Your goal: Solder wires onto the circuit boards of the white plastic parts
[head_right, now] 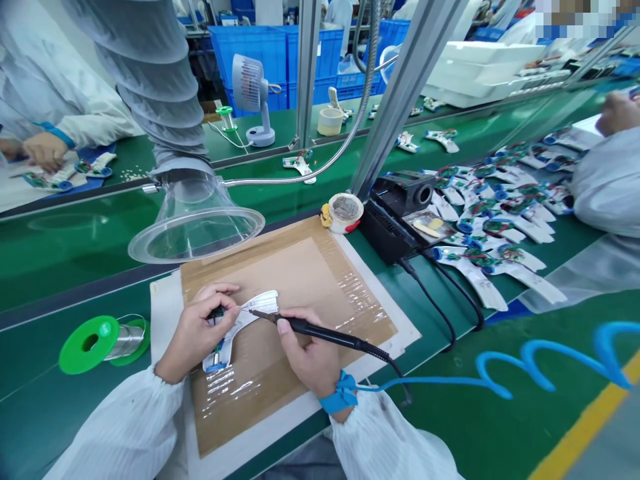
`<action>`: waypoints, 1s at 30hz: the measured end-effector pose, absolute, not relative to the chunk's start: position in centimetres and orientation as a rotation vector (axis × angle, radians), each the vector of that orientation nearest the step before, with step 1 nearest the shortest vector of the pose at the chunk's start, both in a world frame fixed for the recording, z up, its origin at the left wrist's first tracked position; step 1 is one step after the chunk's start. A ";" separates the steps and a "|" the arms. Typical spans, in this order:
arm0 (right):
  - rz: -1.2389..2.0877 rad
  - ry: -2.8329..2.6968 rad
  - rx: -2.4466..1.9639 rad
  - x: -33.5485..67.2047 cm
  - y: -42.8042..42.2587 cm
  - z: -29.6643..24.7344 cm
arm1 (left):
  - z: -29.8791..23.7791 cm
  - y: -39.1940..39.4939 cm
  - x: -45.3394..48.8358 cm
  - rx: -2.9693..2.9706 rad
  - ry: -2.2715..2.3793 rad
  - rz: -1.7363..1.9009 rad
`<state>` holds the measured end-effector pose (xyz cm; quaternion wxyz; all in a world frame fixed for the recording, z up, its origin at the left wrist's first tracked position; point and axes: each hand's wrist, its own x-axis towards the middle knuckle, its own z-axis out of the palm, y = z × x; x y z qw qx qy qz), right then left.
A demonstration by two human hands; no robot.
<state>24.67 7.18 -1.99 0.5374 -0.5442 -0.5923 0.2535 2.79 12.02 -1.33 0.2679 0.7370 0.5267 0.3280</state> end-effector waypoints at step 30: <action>0.676 -1.428 -1.271 24.6 7.3 -2.1 | -1.3 12.0 2.9 2.009 1.439 0.881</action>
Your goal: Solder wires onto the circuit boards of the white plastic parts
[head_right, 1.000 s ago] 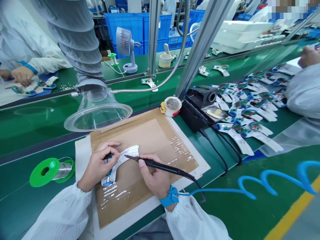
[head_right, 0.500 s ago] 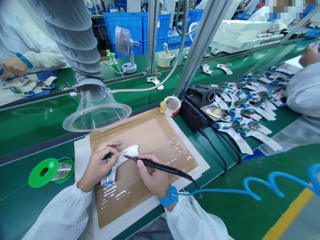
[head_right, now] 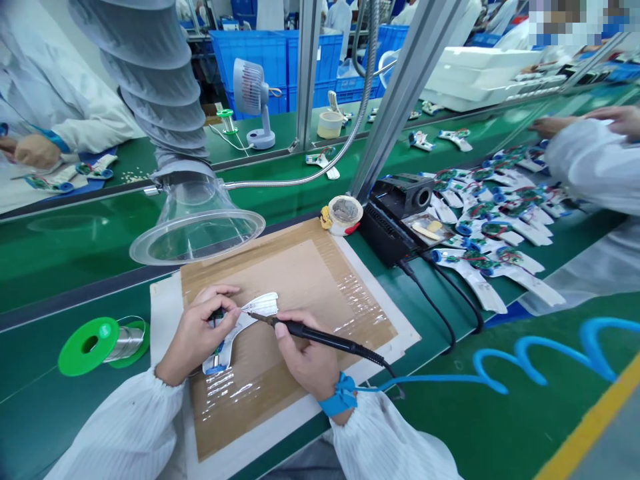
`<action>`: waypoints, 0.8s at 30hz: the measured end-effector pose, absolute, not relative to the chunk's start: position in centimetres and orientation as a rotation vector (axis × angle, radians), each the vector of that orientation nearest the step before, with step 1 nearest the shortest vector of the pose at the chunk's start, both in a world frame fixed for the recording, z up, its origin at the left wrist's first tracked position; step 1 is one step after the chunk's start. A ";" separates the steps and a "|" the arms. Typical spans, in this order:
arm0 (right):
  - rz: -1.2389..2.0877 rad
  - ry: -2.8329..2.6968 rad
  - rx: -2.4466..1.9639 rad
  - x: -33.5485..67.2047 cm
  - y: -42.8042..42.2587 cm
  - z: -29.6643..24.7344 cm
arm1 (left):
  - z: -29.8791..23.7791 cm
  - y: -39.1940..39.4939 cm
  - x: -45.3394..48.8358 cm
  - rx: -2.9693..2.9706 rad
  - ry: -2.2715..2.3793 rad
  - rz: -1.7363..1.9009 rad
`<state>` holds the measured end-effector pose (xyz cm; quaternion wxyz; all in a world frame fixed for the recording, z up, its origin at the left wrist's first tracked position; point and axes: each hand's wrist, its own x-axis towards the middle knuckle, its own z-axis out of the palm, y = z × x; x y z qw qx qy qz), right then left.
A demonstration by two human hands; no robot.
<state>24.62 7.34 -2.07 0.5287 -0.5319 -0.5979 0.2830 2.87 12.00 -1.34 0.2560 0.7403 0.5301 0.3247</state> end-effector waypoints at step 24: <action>0.716 -1.297 -1.283 24.2 7.2 -2.8 | -1.4 12.0 2.9 2.040 1.443 0.911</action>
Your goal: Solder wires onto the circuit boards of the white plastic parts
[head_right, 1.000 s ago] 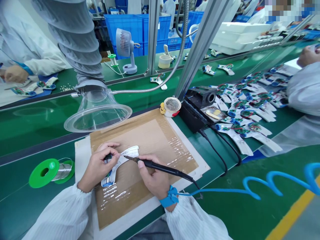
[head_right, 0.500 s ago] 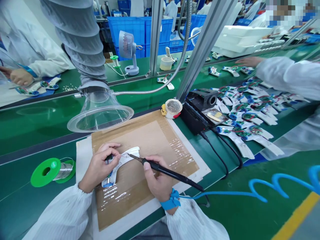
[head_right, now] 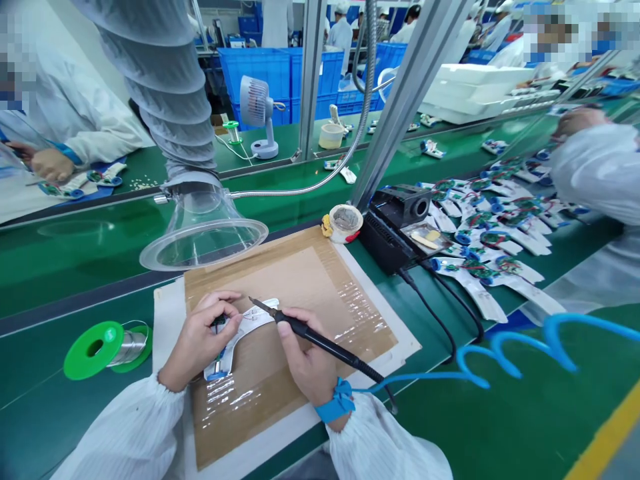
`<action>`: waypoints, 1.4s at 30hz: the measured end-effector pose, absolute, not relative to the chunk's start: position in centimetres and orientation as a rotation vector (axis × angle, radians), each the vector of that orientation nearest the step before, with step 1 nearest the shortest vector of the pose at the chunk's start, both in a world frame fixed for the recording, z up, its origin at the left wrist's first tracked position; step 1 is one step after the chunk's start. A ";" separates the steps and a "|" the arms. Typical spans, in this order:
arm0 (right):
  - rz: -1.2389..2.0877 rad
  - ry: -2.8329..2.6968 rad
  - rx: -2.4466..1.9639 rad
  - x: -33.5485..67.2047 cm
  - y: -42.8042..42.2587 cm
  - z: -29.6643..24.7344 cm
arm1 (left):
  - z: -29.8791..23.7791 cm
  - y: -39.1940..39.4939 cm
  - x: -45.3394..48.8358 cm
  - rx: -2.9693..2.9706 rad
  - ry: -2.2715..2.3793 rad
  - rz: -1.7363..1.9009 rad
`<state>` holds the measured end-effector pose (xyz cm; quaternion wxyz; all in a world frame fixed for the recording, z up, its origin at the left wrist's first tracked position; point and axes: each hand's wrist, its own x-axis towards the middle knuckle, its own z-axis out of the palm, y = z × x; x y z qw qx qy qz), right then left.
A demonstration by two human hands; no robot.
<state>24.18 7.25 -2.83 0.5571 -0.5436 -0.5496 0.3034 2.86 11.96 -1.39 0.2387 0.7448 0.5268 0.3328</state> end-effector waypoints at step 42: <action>0.949 -1.216 -1.180 22.2 9.7 -2.9 | -0.6 11.2 4.8 2.438 1.682 0.716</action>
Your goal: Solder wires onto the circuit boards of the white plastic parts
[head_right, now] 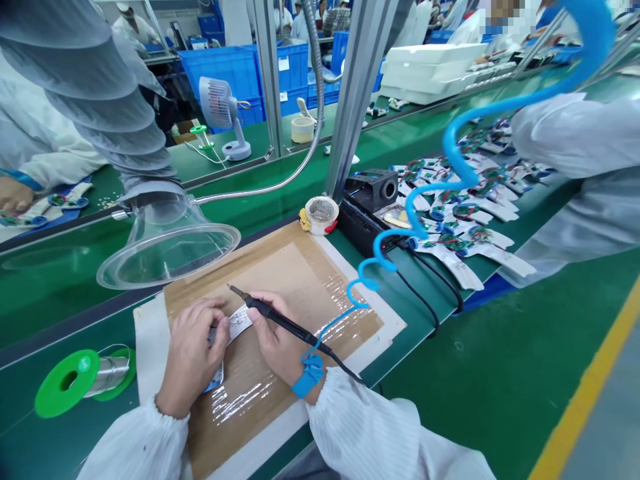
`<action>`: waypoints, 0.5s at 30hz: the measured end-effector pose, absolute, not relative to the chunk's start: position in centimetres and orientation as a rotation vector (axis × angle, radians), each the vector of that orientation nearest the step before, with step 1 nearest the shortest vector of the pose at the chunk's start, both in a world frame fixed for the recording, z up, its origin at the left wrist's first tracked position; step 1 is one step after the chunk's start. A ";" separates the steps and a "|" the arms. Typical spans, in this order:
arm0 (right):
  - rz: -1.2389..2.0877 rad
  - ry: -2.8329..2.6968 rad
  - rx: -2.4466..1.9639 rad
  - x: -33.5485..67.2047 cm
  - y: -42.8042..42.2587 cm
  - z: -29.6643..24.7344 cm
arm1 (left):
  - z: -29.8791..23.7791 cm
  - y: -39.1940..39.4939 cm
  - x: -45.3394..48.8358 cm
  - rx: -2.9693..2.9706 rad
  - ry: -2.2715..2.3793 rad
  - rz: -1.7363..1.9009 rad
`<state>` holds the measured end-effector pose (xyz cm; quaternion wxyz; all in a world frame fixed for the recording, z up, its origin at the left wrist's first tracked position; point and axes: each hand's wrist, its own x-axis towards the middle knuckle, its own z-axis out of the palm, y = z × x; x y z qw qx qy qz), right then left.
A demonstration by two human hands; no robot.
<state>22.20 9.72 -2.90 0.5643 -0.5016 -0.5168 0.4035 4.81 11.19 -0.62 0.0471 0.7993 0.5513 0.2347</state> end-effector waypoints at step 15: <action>0.886 -1.289 -1.174 22.4 9.7 -2.4 | -0.4 11.2 5.2 2.452 1.708 0.756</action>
